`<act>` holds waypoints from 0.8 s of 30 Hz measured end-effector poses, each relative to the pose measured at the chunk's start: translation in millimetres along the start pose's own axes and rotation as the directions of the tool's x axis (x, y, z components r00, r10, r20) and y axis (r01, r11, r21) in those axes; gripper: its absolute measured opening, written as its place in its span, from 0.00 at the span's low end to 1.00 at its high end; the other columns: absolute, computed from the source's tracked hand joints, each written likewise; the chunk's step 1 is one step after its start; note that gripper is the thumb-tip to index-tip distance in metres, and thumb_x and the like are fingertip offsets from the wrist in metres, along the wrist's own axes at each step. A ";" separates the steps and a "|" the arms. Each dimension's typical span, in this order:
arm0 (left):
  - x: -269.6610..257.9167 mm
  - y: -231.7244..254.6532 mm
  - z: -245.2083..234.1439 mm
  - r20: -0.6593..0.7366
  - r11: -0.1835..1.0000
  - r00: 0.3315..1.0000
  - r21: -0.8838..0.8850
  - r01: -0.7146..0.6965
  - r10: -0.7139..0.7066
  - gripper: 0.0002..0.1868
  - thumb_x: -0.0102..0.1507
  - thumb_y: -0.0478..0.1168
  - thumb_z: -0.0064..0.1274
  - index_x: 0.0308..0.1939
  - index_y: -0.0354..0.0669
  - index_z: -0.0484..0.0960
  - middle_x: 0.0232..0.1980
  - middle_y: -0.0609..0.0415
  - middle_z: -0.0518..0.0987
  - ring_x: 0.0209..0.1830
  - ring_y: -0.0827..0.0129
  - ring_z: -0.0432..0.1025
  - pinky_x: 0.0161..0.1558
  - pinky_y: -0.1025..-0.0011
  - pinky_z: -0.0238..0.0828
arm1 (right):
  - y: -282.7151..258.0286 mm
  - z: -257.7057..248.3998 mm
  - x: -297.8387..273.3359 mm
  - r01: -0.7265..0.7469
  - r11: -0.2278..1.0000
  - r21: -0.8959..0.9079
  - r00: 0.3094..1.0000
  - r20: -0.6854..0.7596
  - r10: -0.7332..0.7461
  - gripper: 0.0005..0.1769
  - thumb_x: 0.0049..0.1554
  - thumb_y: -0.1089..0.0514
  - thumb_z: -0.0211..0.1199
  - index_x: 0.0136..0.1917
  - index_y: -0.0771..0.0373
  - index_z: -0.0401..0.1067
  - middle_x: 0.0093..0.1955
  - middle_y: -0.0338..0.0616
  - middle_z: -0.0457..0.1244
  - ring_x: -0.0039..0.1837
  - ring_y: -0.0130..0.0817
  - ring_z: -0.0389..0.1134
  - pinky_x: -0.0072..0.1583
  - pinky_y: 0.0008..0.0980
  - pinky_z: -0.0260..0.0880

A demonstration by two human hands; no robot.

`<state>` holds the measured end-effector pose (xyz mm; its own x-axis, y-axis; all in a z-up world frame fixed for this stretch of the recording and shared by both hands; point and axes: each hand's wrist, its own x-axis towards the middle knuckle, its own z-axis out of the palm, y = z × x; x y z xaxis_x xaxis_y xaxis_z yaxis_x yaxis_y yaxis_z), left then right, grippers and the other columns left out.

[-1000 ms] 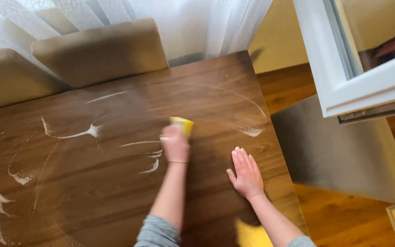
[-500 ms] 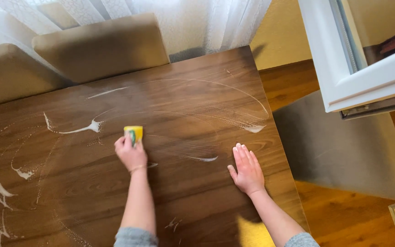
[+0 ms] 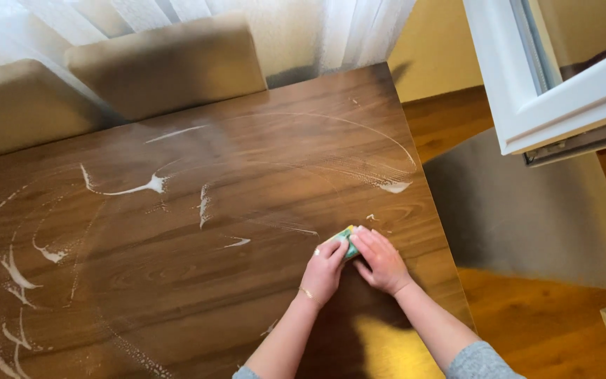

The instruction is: The person prepares a sponge with detergent at a sink, moves to a dining area, pulls out chairs, and scrubs the large wooden dining table with the soapy sponge.

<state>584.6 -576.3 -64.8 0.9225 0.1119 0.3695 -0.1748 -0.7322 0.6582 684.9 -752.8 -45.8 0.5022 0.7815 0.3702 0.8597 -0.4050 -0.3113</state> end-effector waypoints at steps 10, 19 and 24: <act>-105.3 -0.5 -106.6 -0.185 0.885 0.893 0.155 0.439 -0.410 0.23 0.61 0.37 0.57 0.60 0.38 0.79 0.66 0.47 0.77 0.65 0.54 0.71 0.69 0.61 0.66 | -53.8 21.3 70.2 0.085 0.996 0.026 0.968 0.235 -0.089 0.09 0.54 0.59 0.62 0.48 0.62 0.69 0.44 0.49 0.59 0.41 0.49 0.60 0.42 0.46 0.63; -114.9 -8.3 -115.9 0.223 0.764 0.788 0.491 0.417 -0.574 0.60 0.52 0.57 0.73 0.79 0.46 0.53 0.85 0.48 0.46 0.82 0.43 0.42 0.74 0.54 0.53 | 31.8 -80.2 94.6 -0.937 0.272 0.221 0.324 0.250 0.913 0.32 0.64 0.36 0.46 0.54 0.67 0.74 0.54 0.58 0.62 0.58 0.48 0.62 0.56 0.49 0.60; -95.9 -2.1 -121.7 0.382 0.671 0.634 0.676 0.305 -0.673 0.71 0.51 0.71 0.73 0.82 0.53 0.41 0.86 0.49 0.35 0.83 0.41 0.36 0.73 0.45 0.48 | -59.7 -73.4 -3.0 -0.895 0.429 0.119 0.443 0.127 0.888 0.31 0.65 0.39 0.51 0.35 0.68 0.71 0.39 0.61 0.63 0.45 0.57 0.64 0.53 0.54 0.62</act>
<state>454.6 -503.7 -21.8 0.8337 0.3071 -0.4590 0.3970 -0.9110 0.1115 638.9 -765.8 35.9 0.9736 0.0468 -0.2234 -0.0915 -0.8168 -0.5696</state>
